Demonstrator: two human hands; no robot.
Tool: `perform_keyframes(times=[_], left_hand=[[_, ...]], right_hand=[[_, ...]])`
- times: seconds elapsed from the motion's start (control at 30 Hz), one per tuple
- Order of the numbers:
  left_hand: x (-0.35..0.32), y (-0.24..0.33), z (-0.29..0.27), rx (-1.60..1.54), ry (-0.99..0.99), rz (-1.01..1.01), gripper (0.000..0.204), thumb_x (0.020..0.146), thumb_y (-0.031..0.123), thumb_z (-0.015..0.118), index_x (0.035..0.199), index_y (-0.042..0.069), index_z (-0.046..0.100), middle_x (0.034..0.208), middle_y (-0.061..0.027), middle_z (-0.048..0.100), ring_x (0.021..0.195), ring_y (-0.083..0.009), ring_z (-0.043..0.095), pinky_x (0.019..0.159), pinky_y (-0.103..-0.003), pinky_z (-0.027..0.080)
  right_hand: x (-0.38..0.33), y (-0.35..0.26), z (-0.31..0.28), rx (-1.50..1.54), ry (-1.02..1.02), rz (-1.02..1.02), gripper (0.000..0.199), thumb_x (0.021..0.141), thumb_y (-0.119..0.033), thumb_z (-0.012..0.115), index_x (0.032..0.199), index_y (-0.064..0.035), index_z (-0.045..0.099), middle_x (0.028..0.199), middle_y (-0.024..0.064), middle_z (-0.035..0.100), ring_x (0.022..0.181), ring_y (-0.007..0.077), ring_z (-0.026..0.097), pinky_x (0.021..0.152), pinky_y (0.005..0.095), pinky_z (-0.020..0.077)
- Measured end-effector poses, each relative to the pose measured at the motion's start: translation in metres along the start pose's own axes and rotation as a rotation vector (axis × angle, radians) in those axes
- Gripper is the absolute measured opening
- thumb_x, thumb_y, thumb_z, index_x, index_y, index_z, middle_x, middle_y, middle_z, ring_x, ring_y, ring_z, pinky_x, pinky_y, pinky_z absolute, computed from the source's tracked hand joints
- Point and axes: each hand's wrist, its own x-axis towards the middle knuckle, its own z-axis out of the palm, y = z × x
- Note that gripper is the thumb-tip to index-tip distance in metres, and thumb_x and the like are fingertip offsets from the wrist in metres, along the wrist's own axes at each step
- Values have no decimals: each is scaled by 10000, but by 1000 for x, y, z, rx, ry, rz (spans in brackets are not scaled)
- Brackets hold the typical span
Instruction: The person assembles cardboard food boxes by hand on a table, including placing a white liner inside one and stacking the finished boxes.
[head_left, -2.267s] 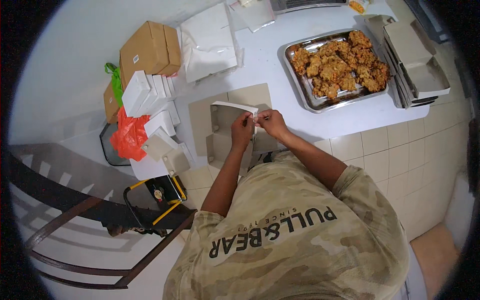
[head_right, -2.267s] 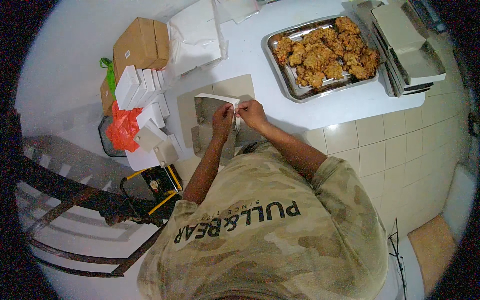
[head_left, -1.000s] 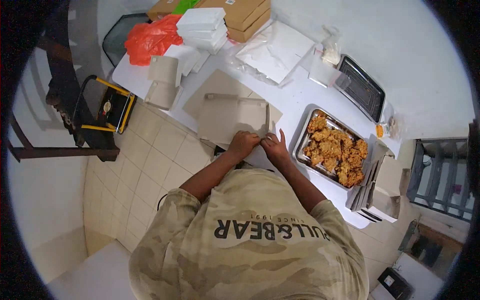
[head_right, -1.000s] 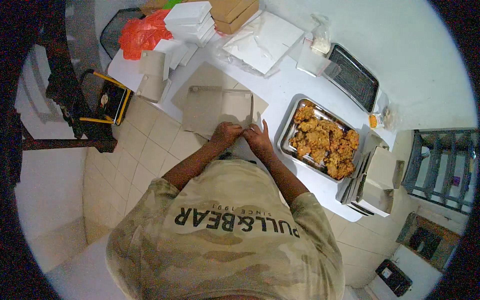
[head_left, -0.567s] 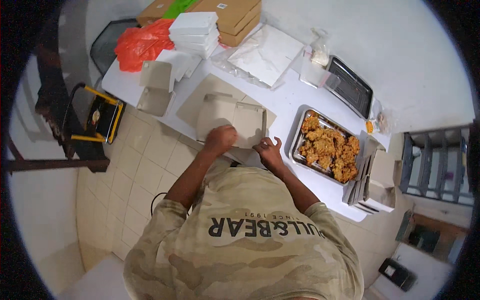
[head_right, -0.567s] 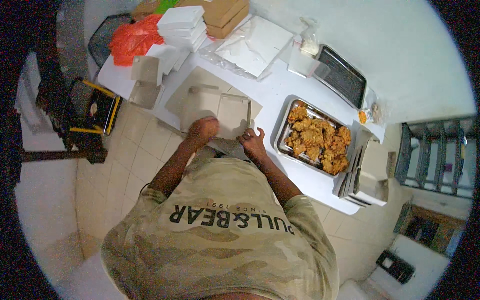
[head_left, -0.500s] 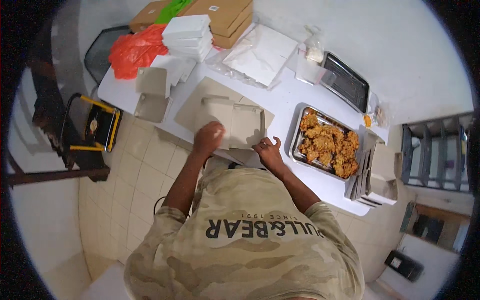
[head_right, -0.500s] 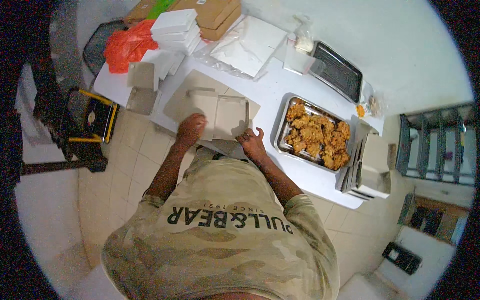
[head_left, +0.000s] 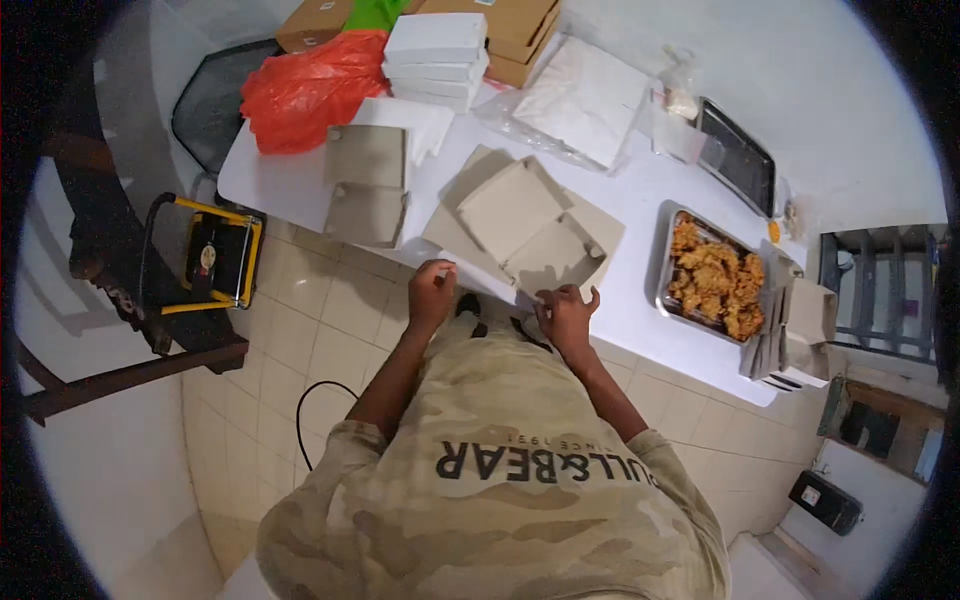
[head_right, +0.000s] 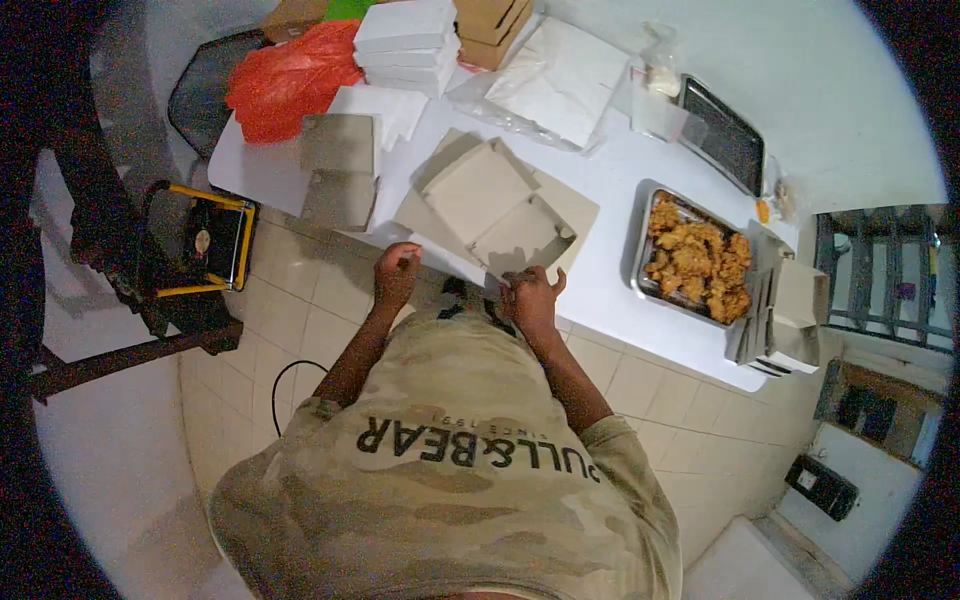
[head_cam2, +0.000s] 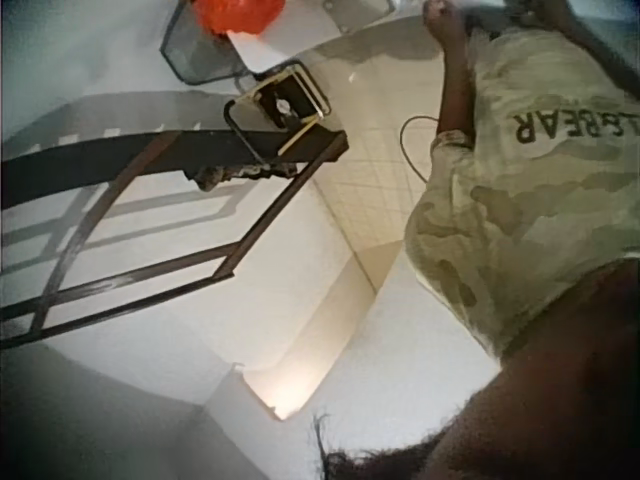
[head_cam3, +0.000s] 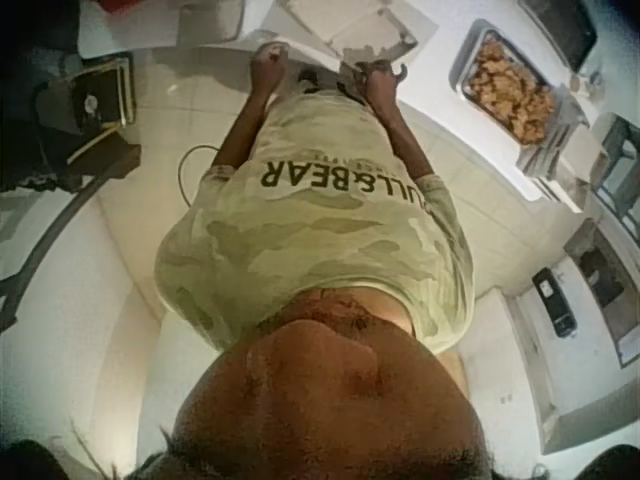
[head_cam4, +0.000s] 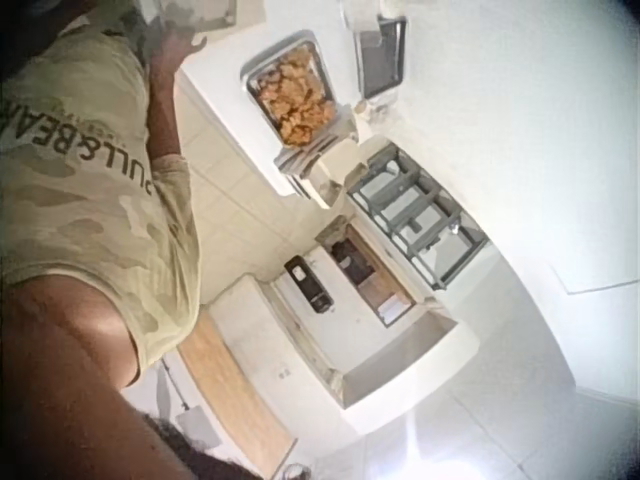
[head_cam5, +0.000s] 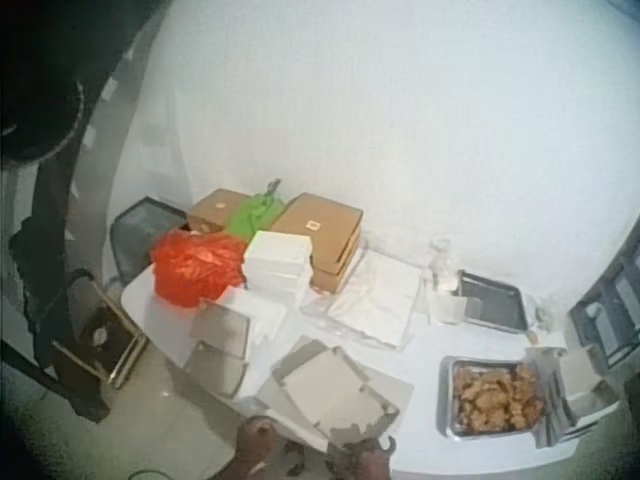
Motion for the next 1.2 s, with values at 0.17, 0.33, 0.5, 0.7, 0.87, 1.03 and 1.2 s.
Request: perform_keyframes(times=[0.17, 0.33, 0.5, 0.7, 0.87, 1.03, 1.2], left_hand=[[24, -8, -24, -52, 64, 31, 149, 793, 148, 589, 804, 0, 573, 727, -86, 566, 541, -143, 530, 504, -260, 428], [42, -12, -26, -62, -35, 75, 174, 809, 175, 581, 853, 7, 566, 765, -71, 564, 613, -134, 541, 525, -276, 432], [35, -26, 8, -354, -414, -483, 467, 774, 334, 619, 1108, 60, 441, 1028, -94, 496, 884, -217, 515, 676, -358, 438], [26, -7, 39, -353, -712, -655, 620, 770, 318, 621, 1234, 99, 272, 1164, -108, 434, 971, -249, 483, 723, -416, 448], [24, 30, 36, -417, -641, -688, 583, 803, 255, 580, 1241, 62, 246, 1201, -116, 400, 1043, -256, 441, 783, -392, 443], [16, 12, 47, -238, -382, -721, 572, 824, 191, 555, 1268, 47, 223, 1207, -134, 397, 1093, -256, 402, 858, -392, 385], [5, 22, 56, -155, -233, -747, 493, 833, 102, 526, 1243, 21, 264, 1203, -136, 402, 1098, -233, 401, 924, -310, 303]], right_hand=[[17, -44, 5, 205, -8, -119, 399, 753, -366, 581, 1095, -165, 538, 855, 20, 609, 1028, 210, 463, 916, 557, 183], [24, -45, 2, 293, 44, -336, 454, 705, -324, 647, 1101, -135, 531, 921, 58, 599, 1073, 223, 445, 926, 469, 246], [24, -33, -19, 455, 306, -255, 302, 676, -163, 670, 958, -88, 589, 847, 90, 594, 926, 250, 513, 789, 376, 382], [3, 1, -25, 622, 538, 59, 86, 744, -107, 613, 780, -29, 611, 787, 95, 612, 759, 270, 566, 709, 337, 440], [16, 43, -40, 734, 433, 67, 153, 773, -171, 596, 784, -20, 614, 755, 114, 605, 687, 258, 585, 609, 344, 461], [69, 120, -60, 747, 477, 346, 132, 781, -146, 573, 799, -21, 608, 747, 117, 601, 595, 214, 559, 544, 305, 444], [172, 271, -95, 705, 754, 568, 273, 763, -218, 562, 967, -41, 596, 851, 167, 607, 751, 310, 589, 691, 372, 461]])
